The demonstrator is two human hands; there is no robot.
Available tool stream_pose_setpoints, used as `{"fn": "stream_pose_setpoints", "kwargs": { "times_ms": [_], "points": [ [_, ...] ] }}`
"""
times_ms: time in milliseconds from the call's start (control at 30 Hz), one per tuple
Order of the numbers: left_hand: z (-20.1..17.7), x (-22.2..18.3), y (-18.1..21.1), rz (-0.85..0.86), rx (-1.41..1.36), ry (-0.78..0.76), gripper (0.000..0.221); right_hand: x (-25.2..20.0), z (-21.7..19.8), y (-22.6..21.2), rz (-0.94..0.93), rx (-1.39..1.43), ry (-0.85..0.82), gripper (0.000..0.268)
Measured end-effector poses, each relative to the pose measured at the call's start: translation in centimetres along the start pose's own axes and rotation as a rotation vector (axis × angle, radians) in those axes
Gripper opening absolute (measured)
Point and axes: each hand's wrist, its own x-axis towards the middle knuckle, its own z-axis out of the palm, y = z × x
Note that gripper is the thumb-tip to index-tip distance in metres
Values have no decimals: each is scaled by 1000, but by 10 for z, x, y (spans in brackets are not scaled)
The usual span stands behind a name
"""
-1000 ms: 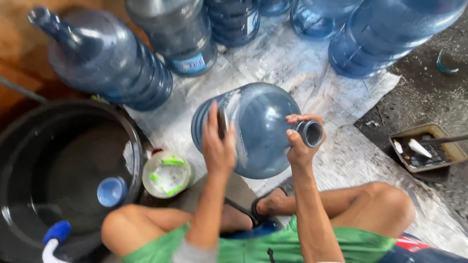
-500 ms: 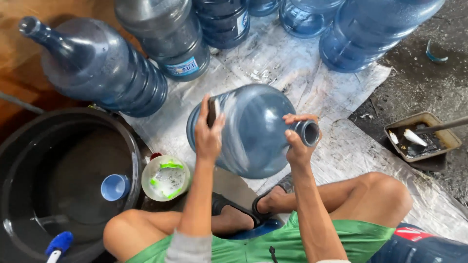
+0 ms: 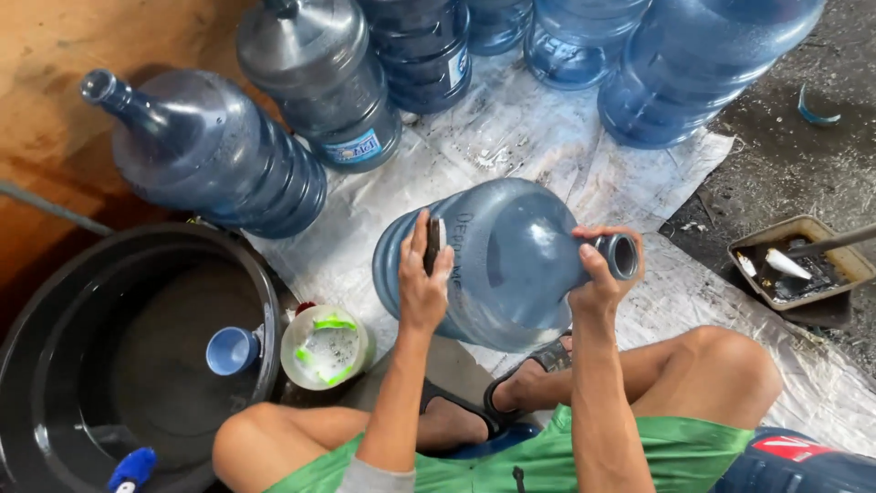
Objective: Scrubbing the exterior of large plastic water jugs using a cleaning pad.
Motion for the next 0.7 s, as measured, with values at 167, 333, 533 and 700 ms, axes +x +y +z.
{"fn": "stream_pose_setpoints", "kwargs": {
  "times_ms": [167,333,533,700],
  "points": [
    [14,-77,23,29,106,-17,56,11,14,-12,-8,-112,101,35],
    [5,-36,14,146,267,74,56,0,3,-9,-67,-114,-40,25],
    [-2,32,26,-60,-45,-143,54,1,10,-11,-44,-13,-117,24],
    [29,-94,19,-42,215,-57,62,24,-2,16,-58,-53,18,19]
  ]
}}
